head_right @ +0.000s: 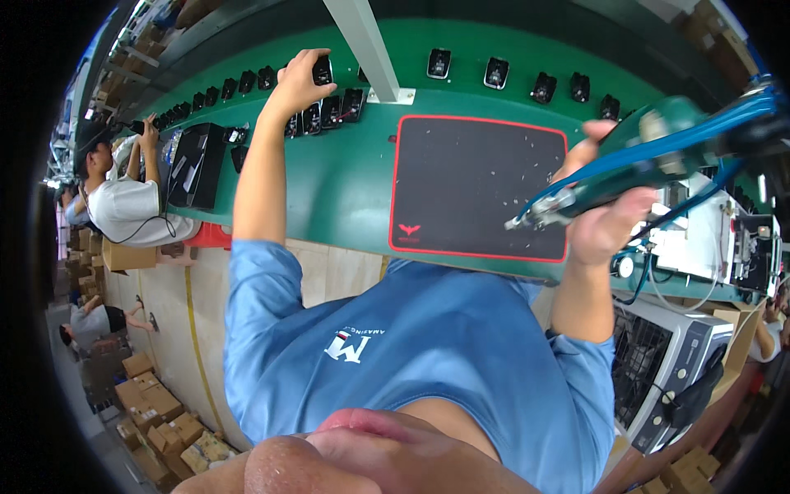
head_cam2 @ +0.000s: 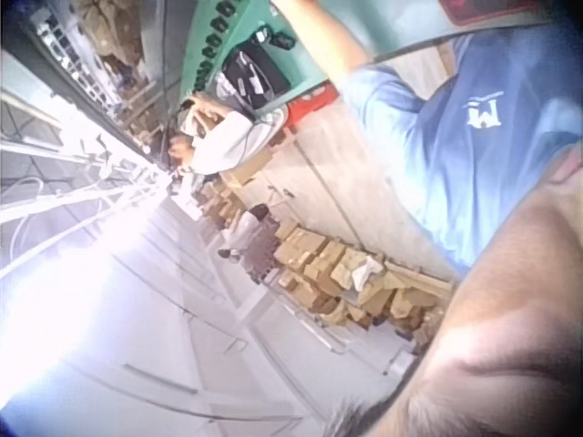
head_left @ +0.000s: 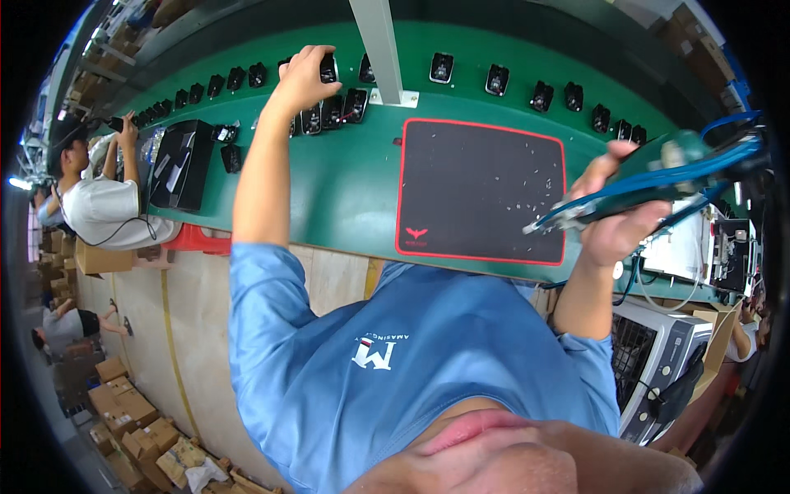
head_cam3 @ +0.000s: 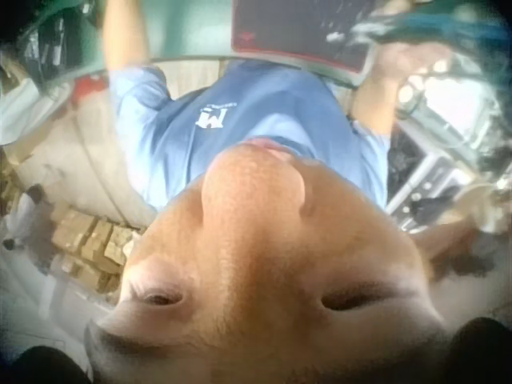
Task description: The person assembles small black electronic components into a housing using an electric screwdriver to secure them with screws.
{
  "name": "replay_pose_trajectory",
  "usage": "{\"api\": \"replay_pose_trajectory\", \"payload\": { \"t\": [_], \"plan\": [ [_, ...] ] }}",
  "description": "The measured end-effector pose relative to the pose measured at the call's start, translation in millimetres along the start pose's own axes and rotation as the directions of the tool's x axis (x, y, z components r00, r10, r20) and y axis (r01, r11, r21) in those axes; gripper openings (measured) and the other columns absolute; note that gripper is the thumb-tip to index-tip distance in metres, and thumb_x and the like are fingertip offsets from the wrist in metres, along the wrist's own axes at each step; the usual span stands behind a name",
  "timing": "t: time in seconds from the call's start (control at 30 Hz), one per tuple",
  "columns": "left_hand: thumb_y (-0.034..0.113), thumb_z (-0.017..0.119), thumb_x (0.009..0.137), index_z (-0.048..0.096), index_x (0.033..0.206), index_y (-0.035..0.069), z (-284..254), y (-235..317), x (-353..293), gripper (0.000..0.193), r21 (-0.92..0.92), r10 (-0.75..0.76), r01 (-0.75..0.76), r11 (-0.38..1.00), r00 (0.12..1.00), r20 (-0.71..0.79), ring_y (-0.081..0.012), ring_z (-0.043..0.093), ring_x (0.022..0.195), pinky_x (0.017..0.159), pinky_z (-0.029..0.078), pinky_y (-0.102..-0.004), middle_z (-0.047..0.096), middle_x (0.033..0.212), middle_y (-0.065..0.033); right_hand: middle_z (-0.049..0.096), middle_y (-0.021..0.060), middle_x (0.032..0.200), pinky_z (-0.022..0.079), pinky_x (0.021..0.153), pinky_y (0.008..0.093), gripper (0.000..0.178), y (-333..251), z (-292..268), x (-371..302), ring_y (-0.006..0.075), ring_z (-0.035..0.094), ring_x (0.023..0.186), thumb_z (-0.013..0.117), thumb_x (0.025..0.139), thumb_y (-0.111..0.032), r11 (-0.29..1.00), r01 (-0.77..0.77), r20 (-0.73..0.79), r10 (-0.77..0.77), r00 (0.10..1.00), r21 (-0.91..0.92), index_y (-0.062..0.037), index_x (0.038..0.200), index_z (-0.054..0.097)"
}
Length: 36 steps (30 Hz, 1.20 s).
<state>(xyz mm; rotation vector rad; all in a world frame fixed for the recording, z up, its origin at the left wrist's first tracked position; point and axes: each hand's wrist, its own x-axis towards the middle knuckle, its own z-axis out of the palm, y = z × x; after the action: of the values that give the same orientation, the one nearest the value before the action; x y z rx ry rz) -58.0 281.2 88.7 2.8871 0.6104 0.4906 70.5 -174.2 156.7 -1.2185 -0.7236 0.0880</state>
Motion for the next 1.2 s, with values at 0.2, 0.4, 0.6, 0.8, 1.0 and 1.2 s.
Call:
{"api": "replay_pose_trajectory", "payload": {
  "t": [0.2,0.4,0.6,0.8,1.0,1.2],
  "plan": [
    [0.015,0.089,0.069,0.049,0.147,0.021,62.8,-84.1,59.8,0.087,0.115,-0.171,0.144,0.983,0.946,0.276,-0.0309,0.05,0.138,0.111,0.037,-0.0551,0.052,0.149,-0.0067,0.057,0.0071,0.072,0.045,0.054,0.0243,0.105,17.9,-6.4,-20.5,0.0124,0.055,0.059,0.04,0.085,-0.092,0.998,-0.031,-0.076,0.027,0.997,-0.048,0.0045,0.124,0.054],
    [-0.008,0.063,0.078,0.045,0.153,0.033,26.5,-11.6,67.9,0.087,0.233,-0.028,-0.065,0.97,0.927,0.375,-0.0299,0.046,0.142,0.112,0.034,-0.0529,0.036,0.161,-0.0059,0.053,0.0058,0.074,0.048,0.055,0.0255,0.108,11.3,-25.1,-27.0,0.0117,0.054,0.06,0.041,0.081,-0.095,0.996,-0.082,-0.142,0.075,0.987,-0.044,0.003,0.125,0.053],
    [-0.019,0.052,0.078,0.047,0.153,0.032,57.4,12.4,81.2,0.091,0.165,-0.055,-0.05,0.985,0.813,0.58,-0.0333,0.037,0.15,0.12,0.032,-0.0556,0.029,0.166,-0.0041,0.054,0.006,0.074,0.048,0.054,0.026,0.102,20.6,-16.0,-25.6,0.0123,0.053,0.058,0.042,0.085,-0.091,0.997,-0.06,-0.135,0.053,0.989,-0.05,0.002,0.124,0.054],
    [-0.01,0.066,0.069,0.06,0.136,0.01,42.5,-36.0,44.1,0.07,-0.296,0.284,-0.257,0.92,0.957,0.051,-0.0364,0.05,0.134,0.115,0.044,-0.0402,0.051,0.142,-0.0153,0.055,0.0064,0.075,0.048,0.056,0.0254,0.109,17.9,-21.0,-38.5,0.012,0.055,0.06,0.047,0.078,-0.095,0.992,-0.124,-0.115,0.122,0.986,-0.008,0.0039,0.124,0.054],
    [0.008,0.091,0.066,0.066,0.128,0.006,-10.4,46.2,-58.1,0.067,-0.35,0.154,-0.193,0.917,0.979,-0.137,-0.0297,0.06,0.12,0.104,0.05,-0.041,0.063,0.13,-0.0125,0.055,0.0059,0.077,0.051,0.059,0.0263,0.107,18.8,-14.1,-27.3,0.0138,0.056,0.061,0.043,0.08,-0.095,0.995,-0.101,-0.146,0.101,0.984,0.01,-0.0003,0.128,0.052],
    [0.018,0.093,0.067,0.061,0.14,0.014,48.9,202.0,-123.3,0.079,-0.633,0.244,-0.153,0.759,0.968,0.059,-0.0328,0.058,0.119,0.1,0.044,-0.0431,0.061,0.128,-0.0103,0.06,0.0065,0.08,0.054,0.062,0.0285,0.117,6.8,28.4,2.8,0.0161,0.062,0.066,0.036,0.076,-0.1,0.998,-0.064,-0.038,0.063,0.997,-0.007,0.0002,0.134,0.051]
  ]
}}
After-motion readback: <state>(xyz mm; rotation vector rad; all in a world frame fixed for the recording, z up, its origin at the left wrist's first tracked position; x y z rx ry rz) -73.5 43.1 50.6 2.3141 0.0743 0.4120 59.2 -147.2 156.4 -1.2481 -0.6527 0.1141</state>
